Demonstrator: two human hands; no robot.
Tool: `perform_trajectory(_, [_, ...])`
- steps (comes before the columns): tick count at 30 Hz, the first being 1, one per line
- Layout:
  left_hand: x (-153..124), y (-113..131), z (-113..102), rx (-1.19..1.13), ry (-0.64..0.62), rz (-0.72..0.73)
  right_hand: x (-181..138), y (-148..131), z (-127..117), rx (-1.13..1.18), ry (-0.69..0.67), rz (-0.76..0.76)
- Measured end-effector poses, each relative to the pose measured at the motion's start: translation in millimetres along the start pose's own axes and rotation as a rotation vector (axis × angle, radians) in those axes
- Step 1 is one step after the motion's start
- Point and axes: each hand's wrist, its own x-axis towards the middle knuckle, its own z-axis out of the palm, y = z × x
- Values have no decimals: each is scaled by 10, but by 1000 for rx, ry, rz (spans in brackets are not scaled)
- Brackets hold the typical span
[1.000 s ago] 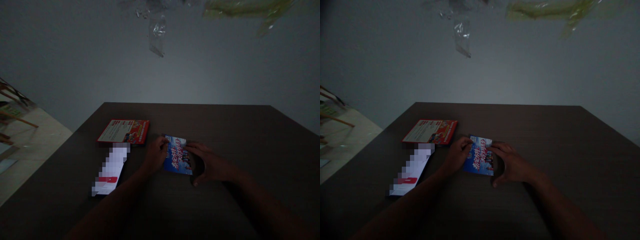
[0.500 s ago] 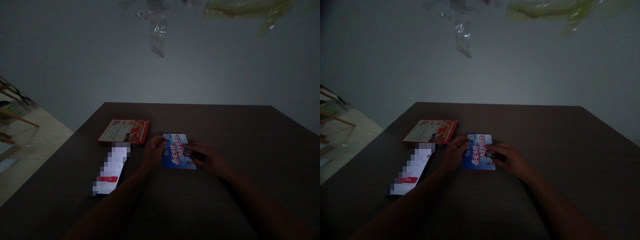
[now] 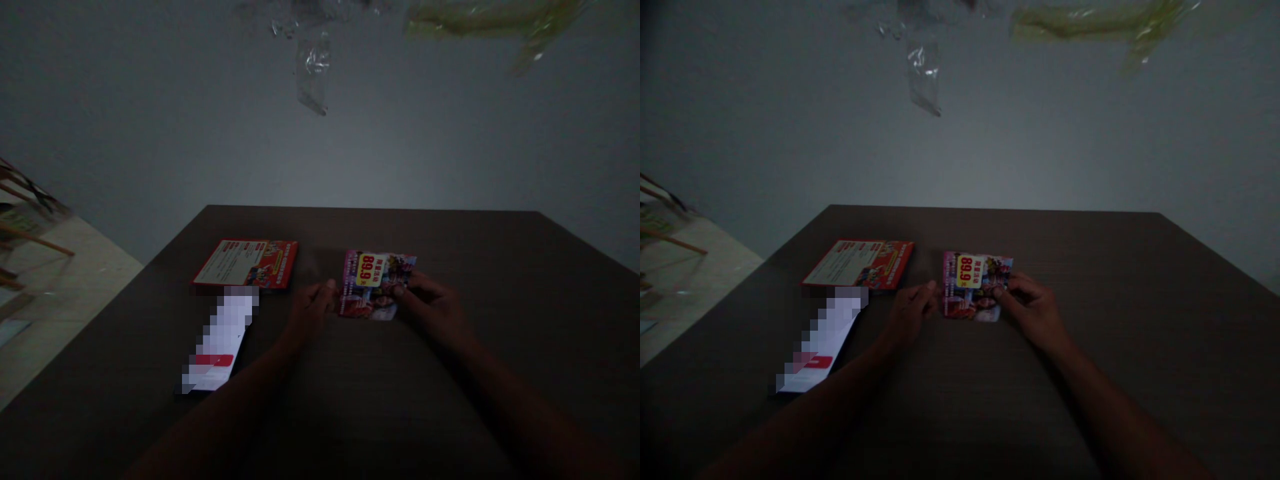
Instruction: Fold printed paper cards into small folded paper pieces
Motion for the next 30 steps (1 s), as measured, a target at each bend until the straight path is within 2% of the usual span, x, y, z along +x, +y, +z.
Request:
perform_trajectory(4, [-17,14,4,9,-27,9,10,73,-8,194,-46,274])
perform_trajectory(8, [2,-5,18,33,-15,-4,2,110,49,251,-114,373])
perform_trajectory(18, [18,-70,32,108,-29,-29,11,10,109,261,-155,454])
perform_trajectory(23, [17,-67,31,160,-31,-17,11,26,88,210,-165,438])
perform_trajectory(30, [2,-81,40,325,-26,22,13,-41,104,160,-161,472])
